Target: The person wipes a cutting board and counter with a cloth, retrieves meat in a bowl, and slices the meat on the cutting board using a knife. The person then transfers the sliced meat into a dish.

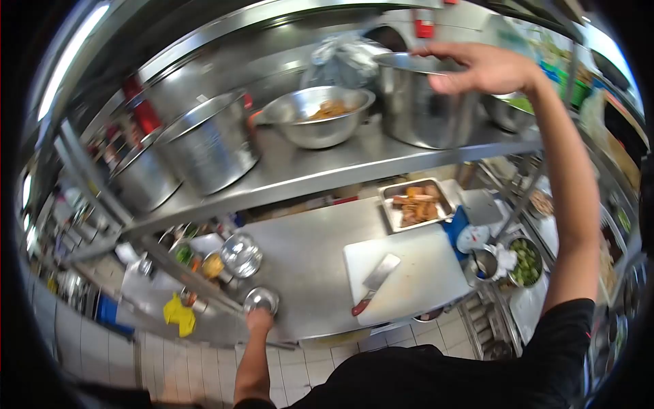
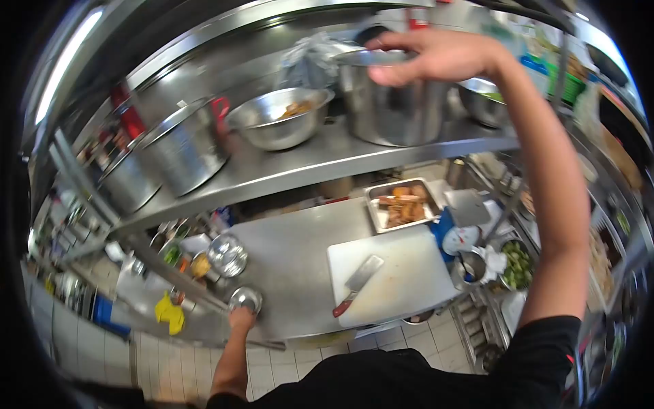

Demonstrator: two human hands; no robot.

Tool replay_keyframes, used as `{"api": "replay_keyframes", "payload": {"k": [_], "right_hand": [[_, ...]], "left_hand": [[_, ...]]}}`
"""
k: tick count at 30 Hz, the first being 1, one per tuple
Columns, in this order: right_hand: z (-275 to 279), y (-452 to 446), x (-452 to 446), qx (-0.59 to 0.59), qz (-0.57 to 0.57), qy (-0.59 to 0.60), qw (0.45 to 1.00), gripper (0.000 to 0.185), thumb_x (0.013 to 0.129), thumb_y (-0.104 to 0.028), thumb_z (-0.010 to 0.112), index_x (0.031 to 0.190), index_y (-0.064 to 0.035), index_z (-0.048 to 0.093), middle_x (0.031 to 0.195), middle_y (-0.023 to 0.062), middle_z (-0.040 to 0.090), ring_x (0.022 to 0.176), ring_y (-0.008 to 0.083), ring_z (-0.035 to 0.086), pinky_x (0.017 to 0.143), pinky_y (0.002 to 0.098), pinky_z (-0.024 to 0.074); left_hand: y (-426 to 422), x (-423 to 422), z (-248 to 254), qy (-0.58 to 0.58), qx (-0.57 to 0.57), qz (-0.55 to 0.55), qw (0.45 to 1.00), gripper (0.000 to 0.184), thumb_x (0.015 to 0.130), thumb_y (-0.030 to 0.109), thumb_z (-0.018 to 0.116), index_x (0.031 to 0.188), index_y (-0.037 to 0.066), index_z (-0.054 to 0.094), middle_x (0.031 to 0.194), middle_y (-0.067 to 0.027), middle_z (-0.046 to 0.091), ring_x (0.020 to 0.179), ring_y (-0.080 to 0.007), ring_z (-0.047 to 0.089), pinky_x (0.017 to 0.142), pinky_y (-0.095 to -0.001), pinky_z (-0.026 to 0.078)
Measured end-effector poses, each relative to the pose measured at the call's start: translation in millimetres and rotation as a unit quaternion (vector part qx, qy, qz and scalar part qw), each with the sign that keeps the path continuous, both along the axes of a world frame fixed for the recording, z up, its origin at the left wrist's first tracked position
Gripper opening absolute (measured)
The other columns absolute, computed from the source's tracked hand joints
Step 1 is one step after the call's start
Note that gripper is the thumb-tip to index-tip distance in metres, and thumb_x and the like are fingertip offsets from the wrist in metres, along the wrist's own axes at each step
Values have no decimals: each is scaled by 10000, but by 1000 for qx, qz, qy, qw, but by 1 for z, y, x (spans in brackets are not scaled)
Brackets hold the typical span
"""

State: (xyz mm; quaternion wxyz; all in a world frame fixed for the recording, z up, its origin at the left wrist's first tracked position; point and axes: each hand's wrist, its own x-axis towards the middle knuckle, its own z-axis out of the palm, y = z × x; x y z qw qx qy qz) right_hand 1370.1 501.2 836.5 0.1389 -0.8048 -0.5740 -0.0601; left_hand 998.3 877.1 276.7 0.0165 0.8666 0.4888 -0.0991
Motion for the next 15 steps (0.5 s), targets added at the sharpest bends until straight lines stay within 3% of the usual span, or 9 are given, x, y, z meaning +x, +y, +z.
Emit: {"api": "replay_keyframes", "payload": {"k": [1,3,5,9,10,11,13,15], "right_hand": [[-5,9,28,-53,21,-54,997,820,771,-619,594,1282,8,461,1256,179,508,1134,230,484,966,342,371],[8,23,13,-200,-100,12,975,749,776,-596,612,1174,35,551,1111,148,607,1009,207,552,904,323,417],[14,24,28,-257,-39,56,964,913,687,-704,610,1178,64,547,1149,200,590,1087,287,550,953,354,397],[17,27,31,-268,-36,79,959,642,732,-544,688,991,44,663,935,124,678,876,192,609,829,303,447],[18,27,25,-259,-30,109,959,512,764,-371,727,1055,38,627,882,83,679,828,153,598,790,289,459],[15,26,28,-243,-24,134,961,452,763,-329,729,1022,31,637,850,89,682,808,127,603,782,273,457],[12,27,26,-207,-75,59,974,389,762,-320,733,938,15,644,816,75,675,818,100,604,764,259,462],[-1,22,34,-145,-53,78,985,372,780,-341,712,896,4,634,796,55,661,787,93,593,726,257,458]], "left_hand": [[5,2,2,11,-26,15,999,272,779,332,602,891,109,709,1068,-101,649,1184,-262,482,929,-430,400],[-9,9,22,-17,-43,-1,999,250,792,270,562,906,103,709,1057,-104,653,1125,-268,529,913,-435,413],[-18,4,-1,-49,29,-58,997,240,793,217,526,886,93,709,1009,-104,667,1054,-269,577,918,-416,412],[-15,12,-21,-16,15,0,1000,250,820,229,506,878,104,714,997,-104,669,1015,-256,599,927,-396,404],[-20,16,-11,-27,3,29,999,249,819,229,512,895,100,711,1010,-106,665,1022,-255,598,923,-387,414],[-25,20,3,-38,-9,54,998,251,817,228,518,913,97,709,1024,-108,662,1030,-253,598,918,-379,425],[-29,24,29,-41,-38,85,995,255,812,235,528,931,94,704,1027,-114,660,1039,-256,596,916,-373,437],[-23,24,35,-51,-66,108,991,262,807,242,539,950,91,698,1031,-120,658,1048,-259,595,913,-367,448]]}}
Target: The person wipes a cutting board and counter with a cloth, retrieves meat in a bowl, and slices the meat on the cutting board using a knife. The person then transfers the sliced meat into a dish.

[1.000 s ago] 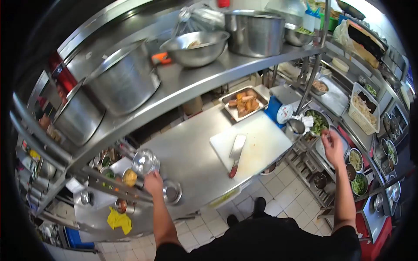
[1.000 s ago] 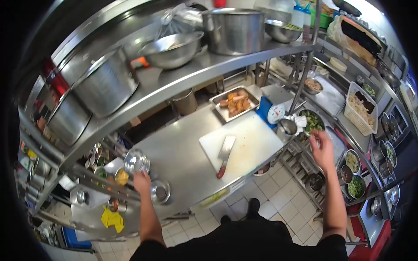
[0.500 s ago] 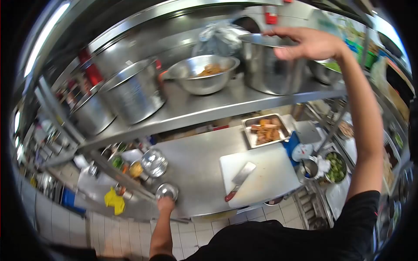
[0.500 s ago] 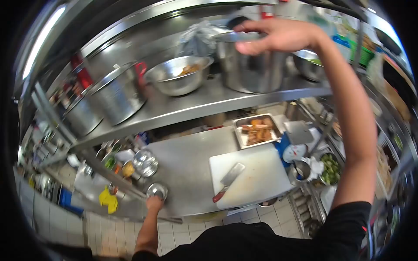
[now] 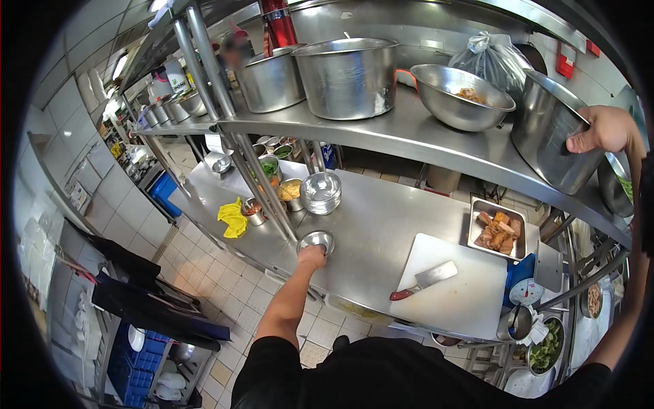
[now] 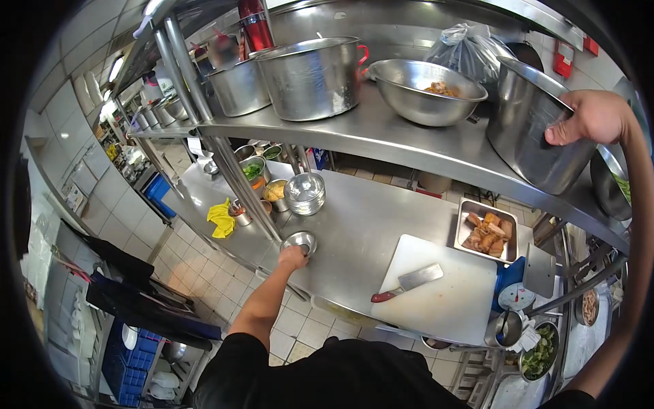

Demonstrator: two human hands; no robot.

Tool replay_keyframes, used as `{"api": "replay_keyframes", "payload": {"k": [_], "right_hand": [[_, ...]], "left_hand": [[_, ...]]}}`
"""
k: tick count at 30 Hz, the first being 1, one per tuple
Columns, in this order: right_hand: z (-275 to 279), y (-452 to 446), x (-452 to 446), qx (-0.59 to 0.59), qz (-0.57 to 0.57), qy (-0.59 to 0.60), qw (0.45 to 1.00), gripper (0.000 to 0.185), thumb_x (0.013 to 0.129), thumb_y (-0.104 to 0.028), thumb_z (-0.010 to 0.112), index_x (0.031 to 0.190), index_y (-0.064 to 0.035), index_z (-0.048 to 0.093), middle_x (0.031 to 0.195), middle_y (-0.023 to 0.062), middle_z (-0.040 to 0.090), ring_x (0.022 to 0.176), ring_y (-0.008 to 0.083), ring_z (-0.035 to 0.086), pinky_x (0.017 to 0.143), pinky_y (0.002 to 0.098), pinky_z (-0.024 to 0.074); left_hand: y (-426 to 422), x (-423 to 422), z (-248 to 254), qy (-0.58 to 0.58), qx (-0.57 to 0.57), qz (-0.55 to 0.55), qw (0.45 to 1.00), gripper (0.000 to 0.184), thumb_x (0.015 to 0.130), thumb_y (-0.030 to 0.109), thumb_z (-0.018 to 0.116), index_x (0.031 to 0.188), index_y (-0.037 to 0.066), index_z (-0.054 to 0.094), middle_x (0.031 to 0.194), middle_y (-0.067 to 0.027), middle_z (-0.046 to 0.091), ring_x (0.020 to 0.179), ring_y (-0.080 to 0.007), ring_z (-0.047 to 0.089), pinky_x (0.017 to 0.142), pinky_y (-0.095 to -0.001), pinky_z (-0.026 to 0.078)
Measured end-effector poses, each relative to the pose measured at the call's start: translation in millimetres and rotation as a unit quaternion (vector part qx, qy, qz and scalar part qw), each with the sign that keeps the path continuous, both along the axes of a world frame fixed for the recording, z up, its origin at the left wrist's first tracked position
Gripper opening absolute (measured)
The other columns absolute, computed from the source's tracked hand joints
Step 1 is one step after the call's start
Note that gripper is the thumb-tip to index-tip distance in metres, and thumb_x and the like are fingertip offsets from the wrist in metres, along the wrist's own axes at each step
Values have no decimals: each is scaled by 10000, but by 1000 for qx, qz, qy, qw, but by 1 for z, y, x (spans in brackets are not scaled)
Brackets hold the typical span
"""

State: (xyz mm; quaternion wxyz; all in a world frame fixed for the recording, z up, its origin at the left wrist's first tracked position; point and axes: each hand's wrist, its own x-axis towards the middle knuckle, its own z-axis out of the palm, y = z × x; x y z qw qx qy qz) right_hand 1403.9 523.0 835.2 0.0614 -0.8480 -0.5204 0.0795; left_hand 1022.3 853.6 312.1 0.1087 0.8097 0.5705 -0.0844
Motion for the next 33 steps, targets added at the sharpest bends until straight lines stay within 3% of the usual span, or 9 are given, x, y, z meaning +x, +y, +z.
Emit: {"api": "replay_keyframes", "payload": {"k": [6,8,14,18,20,22,28,30,33], "right_hand": [[-10,1,35,54,57,45,996,546,835,-550,578,918,-10,574,793,-9,526,766,99,484,738,240,390],[-33,7,63,403,-1,80,912,440,912,-466,510,666,-109,435,625,-75,345,572,53,316,513,215,284],[-7,10,33,263,33,44,963,409,937,-411,492,644,-137,411,599,-105,282,542,23,253,482,229,200],[1,-2,40,502,47,-163,848,336,923,-367,534,823,-49,579,700,-69,432,643,12,353,574,180,268],[-15,-14,-66,577,114,-198,784,465,914,-166,536,503,-161,320,442,-24,348,376,59,237,404,220,227],[-65,-12,-90,654,-12,-34,756,291,916,-313,563,966,-34,630,779,-42,518,701,14,421,620,169,327],[-250,36,-134,193,198,241,930,228,817,-211,660,931,-22,600,796,110,590,694,214,563,633,304,446],[-307,47,-126,178,195,258,929,363,849,-345,603,997,-14,615,924,170,617,901,306,596,786,369,459],[-340,53,-105,172,236,247,924,306,846,-123,513,1114,8,578,1079,195,592,986,335,571,857,376,444]], "left_hand": [[18,-8,3,-40,10,-30,999,268,817,262,542,984,109,686,1022,-144,655,999,-299,614,884,-390,479],[12,-3,28,-76,81,42,993,247,833,242,521,949,97,683,967,-148,664,931,-325,635,829,-404,506],[-7,-10,53,-178,173,52,967,188,836,227,525,899,110,658,870,-179,650,807,-363,631,702,-430,515],[-67,7,69,-335,248,-79,905,97,787,132,600,860,87,644,840,-136,641,741,-333,623,663,-421,510],[-104,22,85,-425,213,-152,866,97,766,96,624,858,79,651,837,-112,645,722,-319,624,648,-397,513],[-136,37,96,-437,186,-188,860,103,743,66,638,846,66,653,856,-91,648,752,-295,630,659,-368,521],[-198,72,113,-481,199,-395,757,205,656,18,658,854,73,654,906,-46,631,809,-255,621,681,-339,527],[-210,76,118,-480,189,-398,759,217,643,17,659,852,74,653,904,-42,626,797,-248,617,670,-333,525],[-221,76,117,-478,186,-385,767,232,627,13,655,851,72,651,899,-39,620,778,-236,611,648,-323,521]]}}
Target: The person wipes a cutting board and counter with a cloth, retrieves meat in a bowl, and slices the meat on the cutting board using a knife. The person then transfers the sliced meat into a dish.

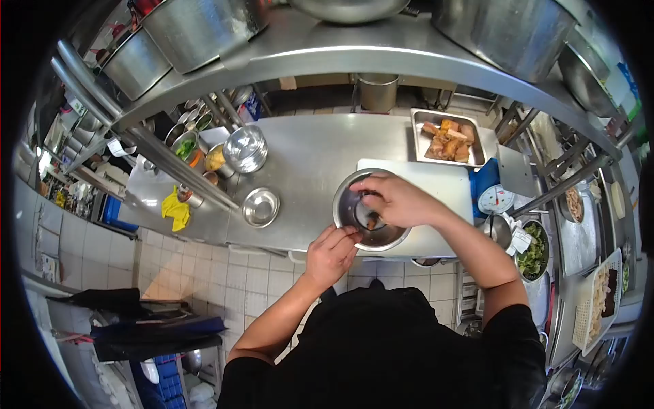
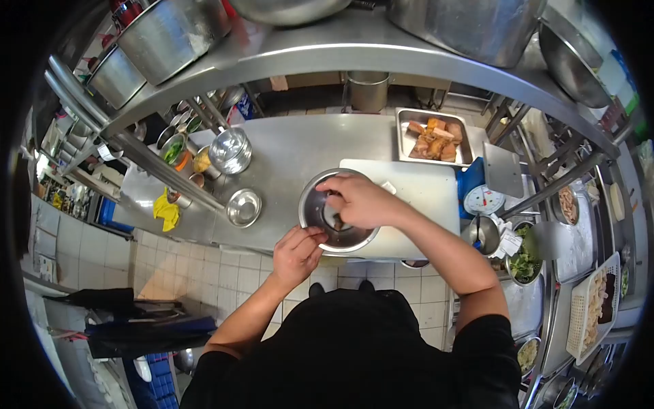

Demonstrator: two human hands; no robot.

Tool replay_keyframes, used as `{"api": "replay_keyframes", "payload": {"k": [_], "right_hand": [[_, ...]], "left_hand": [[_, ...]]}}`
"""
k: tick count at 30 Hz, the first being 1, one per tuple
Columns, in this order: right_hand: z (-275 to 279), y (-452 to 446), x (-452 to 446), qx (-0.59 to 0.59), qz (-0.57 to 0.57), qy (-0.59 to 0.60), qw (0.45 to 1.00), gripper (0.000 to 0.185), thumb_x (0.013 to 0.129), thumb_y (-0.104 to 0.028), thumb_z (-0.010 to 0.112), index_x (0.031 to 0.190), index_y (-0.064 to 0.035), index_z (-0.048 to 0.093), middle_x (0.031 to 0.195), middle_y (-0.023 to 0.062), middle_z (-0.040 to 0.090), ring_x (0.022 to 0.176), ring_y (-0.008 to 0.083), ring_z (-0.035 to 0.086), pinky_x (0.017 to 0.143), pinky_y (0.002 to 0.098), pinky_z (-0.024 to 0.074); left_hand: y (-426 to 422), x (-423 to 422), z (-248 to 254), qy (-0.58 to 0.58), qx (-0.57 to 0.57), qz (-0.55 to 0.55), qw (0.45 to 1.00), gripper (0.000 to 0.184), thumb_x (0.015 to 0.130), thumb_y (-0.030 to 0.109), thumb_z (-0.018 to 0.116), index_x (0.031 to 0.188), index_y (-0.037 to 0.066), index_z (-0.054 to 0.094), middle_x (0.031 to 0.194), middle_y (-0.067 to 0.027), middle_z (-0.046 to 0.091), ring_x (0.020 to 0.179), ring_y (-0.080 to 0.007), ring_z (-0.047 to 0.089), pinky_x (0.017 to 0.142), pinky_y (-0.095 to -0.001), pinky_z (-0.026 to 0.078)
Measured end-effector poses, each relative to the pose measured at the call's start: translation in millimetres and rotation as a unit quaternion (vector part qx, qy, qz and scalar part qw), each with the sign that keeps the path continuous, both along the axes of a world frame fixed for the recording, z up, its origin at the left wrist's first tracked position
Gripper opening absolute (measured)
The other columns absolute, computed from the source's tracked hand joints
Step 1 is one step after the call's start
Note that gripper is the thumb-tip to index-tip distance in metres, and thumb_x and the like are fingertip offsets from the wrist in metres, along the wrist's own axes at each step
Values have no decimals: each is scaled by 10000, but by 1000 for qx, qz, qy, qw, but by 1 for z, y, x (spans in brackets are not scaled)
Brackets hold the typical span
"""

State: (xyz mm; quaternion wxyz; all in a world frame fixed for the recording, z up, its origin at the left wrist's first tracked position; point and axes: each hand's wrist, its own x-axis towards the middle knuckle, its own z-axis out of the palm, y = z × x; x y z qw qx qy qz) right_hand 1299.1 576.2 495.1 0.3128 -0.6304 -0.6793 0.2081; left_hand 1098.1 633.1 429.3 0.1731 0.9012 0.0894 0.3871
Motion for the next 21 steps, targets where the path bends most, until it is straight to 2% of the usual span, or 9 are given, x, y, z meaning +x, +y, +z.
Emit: {"api": "replay_keyframes", "payload": {"k": [1,3,5,10,13,15,17,19,21], "right_hand": [[5,0,4,-48,5,32,998,383,777,6,489,1152,-7,565,1076,186,604,972,315,583,842,363,459],[14,3,5,-65,2,70,995,472,739,69,481,1193,-36,553,1047,179,618,936,296,602,818,350,474],[16,11,5,-65,19,106,992,487,760,61,523,1233,-55,529,1056,158,626,867,269,628,789,335,487],[31,36,-32,-89,70,152,982,467,771,7,588,1231,-46,530,1046,155,638,844,261,636,759,330,493],[30,52,-68,-93,113,102,984,449,775,-27,640,1212,-70,552,1009,124,659,882,215,642,806,314,488],[35,66,-98,-44,149,53,986,391,771,-77,665,1155,-60,593,990,122,667,905,230,644,821,310,488],[43,80,-129,74,158,63,983,318,785,-113,648,1092,-34,622,980,143,659,882,300,636,786,355,491],[47,96,-161,104,159,70,979,298,794,-115,655,1078,-29,626,953,136,670,859,264,648,771,333,492],[41,117,-187,59,115,124,984,271,807,-95,649,1067,-21,630,922,115,680,809,192,646,743,291,488]], "left_hand": [[0,-3,1,-3,1,5,1000,236,624,10,652,852,70,651,894,-40,619,769,-231,609,637,-319,519],[-5,-11,3,18,-3,22,1000,234,618,1,652,842,68,652,888,-43,622,768,-238,611,643,-323,521],[-9,-19,1,0,-32,42,999,230,615,-13,654,832,65,658,880,-46,627,765,-244,615,660,-322,524],[-6,-55,-3,-15,-32,84,996,224,611,-16,671,822,57,662,876,-51,633,767,-244,622,687,-315,527],[4,-84,-7,-44,-29,113,992,201,612,-30,689,796,46,668,856,-70,645,740,-254,631,666,-325,519],[14,-111,-6,-47,-55,120,990,201,615,-31,685,799,49,670,858,-70,643,749,-256,631,668,-329,519],[26,-144,-14,-51,-55,146,986,203,615,-28,685,801,50,671,859,-72,642,756,-261,631,673,-330,518],[41,-183,-31,-60,-57,166,983,200,616,-20,687,802,51,671,867,-75,641,760,-259,630,678,-328,517],[62,-230,-45,-67,-59,193,977,198,625,-17,680,810,53,671,874,-76,642,767,-247,630,684,-326,516]]}}
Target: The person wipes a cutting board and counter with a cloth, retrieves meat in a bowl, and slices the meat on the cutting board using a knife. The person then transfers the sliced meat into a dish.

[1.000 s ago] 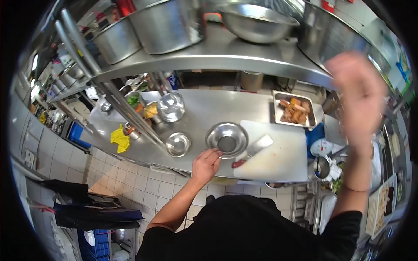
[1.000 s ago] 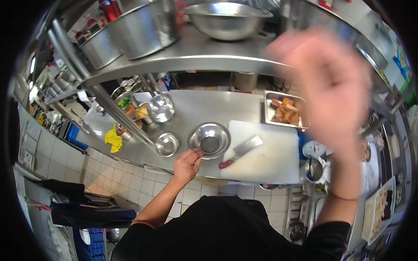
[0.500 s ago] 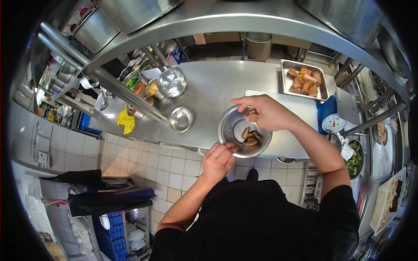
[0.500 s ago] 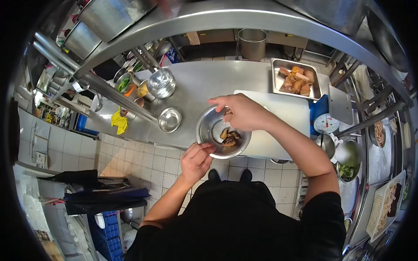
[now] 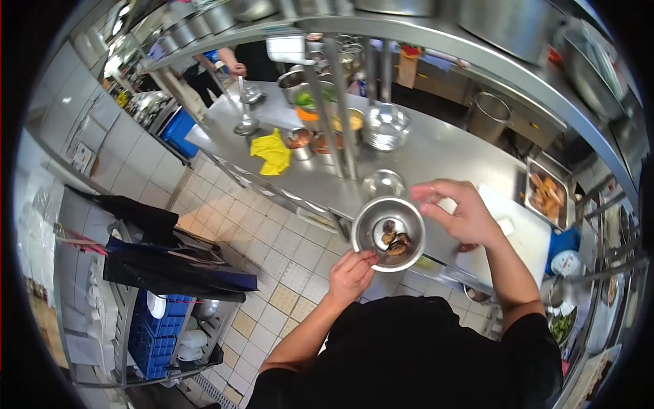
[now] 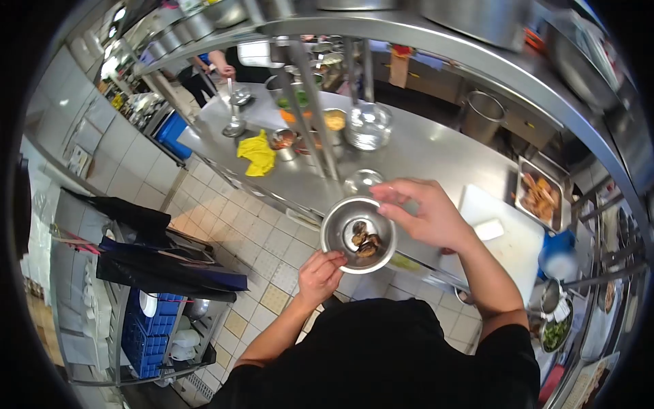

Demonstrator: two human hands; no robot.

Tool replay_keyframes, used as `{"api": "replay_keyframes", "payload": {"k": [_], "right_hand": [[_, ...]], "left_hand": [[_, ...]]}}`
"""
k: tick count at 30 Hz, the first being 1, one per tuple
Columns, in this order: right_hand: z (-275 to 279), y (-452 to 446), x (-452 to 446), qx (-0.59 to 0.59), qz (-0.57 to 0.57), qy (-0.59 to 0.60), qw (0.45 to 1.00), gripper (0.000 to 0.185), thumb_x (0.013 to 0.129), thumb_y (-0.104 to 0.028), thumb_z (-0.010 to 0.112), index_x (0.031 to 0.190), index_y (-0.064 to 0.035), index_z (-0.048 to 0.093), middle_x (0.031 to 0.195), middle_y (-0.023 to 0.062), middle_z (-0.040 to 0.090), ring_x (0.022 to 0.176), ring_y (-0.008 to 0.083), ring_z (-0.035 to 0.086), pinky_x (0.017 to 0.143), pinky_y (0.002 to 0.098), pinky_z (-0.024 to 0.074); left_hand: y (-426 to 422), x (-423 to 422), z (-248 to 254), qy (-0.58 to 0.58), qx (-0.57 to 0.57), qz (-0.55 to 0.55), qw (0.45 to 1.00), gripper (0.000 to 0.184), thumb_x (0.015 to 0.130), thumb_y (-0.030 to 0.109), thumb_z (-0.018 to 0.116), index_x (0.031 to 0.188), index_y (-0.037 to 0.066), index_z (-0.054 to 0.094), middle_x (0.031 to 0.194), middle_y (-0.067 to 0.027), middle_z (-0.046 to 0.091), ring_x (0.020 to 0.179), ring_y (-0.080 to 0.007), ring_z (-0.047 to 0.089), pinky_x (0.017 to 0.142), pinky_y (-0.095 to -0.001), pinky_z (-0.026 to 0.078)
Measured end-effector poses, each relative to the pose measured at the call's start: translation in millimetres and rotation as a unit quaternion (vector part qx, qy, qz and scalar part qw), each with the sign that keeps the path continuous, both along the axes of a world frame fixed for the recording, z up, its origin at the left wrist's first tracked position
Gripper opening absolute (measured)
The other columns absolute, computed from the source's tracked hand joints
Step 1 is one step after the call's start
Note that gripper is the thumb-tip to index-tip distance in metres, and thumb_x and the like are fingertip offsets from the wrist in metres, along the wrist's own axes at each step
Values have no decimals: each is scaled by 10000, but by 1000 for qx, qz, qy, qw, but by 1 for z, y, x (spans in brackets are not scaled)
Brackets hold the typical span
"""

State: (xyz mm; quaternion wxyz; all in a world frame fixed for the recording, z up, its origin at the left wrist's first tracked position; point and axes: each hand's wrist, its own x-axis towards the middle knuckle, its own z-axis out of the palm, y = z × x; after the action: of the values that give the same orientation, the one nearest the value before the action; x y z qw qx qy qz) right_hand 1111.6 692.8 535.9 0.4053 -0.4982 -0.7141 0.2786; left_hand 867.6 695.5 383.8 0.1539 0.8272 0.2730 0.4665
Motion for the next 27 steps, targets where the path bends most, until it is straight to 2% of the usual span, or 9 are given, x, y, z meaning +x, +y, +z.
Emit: {"api": "replay_keyframes", "payload": {"k": [1,8,10,12,14,16,21,23,27], "right_hand": [[-11,9,-13,-26,-9,19,999,254,828,-88,639,1071,-17,626,916,83,684,777,119,616,717,253,476],[-134,67,-90,-201,-46,97,974,242,854,-121,627,1074,-19,622,825,32,659,701,89,562,658,244,465],[-169,76,-101,-246,-53,31,967,230,857,-146,623,1048,-17,629,777,30,636,674,85,537,637,249,459],[-209,80,-101,-283,-35,-4,958,206,859,-130,626,1036,-25,626,841,35,654,769,91,587,702,247,476],[-204,86,-112,-282,-54,-140,948,234,825,-182,649,1011,-41,647,840,67,664,765,147,614,702,290,492],[-225,92,-114,-319,-68,-124,937,271,791,-213,624,1024,-76,658,844,111,668,754,257,637,715,338,497],[-226,152,-134,-347,-112,-91,927,275,806,-219,623,1044,-82,652,889,111,674,779,238,648,729,333,506],[-218,176,-149,-318,-126,-78,936,286,823,-197,623,1079,-69,634,901,106,677,761,219,651,715,322,512],[-192,206,-172,-330,-145,-48,932,281,818,-166,629,1074,-50,630,902,117,678,745,200,653,692,311,516]], "left_hand": [[13,-26,-7,19,6,27,999,198,628,-14,667,813,55,664,883,-65,638,759,-239,623,668,-317,518],[158,-188,-39,92,-12,159,983,152,655,-5,636,792,59,622,913,-71,639,807,-257,621,693,-350,517],[215,-211,-46,78,-26,193,978,146,675,5,633,814,46,621,912,-94,634,824,-281,616,715,-358,508],[273,-223,-47,50,-28,199,978,148,679,2,633,821,41,620,907,-104,632,827,-292,614,717,-360,506],[331,-229,-52,17,-26,206,978,150,682,0,633,827,37,619,902,-113,630,829,-303,612,718,-363,503],[386,-232,-65,-10,-59,251,966,158,666,-20,651,816,19,623,897,-127,635,849,-311,612,753,-351,494],[492,-231,-78,-90,-119,279,949,162,683,2,681,839,24,646,843,-138,640,754,-291,628,680,-330,492],[527,-229,-88,-138,-229,290,919,141,693,35,713,819,17,652,785,-133,650,675,-222,626,657,-313,489],[574,-219,-120,-214,-323,277,879,157,710,73,741,809,-8,651,735,-93,658,638,-158,599,625,-295,479]]}}
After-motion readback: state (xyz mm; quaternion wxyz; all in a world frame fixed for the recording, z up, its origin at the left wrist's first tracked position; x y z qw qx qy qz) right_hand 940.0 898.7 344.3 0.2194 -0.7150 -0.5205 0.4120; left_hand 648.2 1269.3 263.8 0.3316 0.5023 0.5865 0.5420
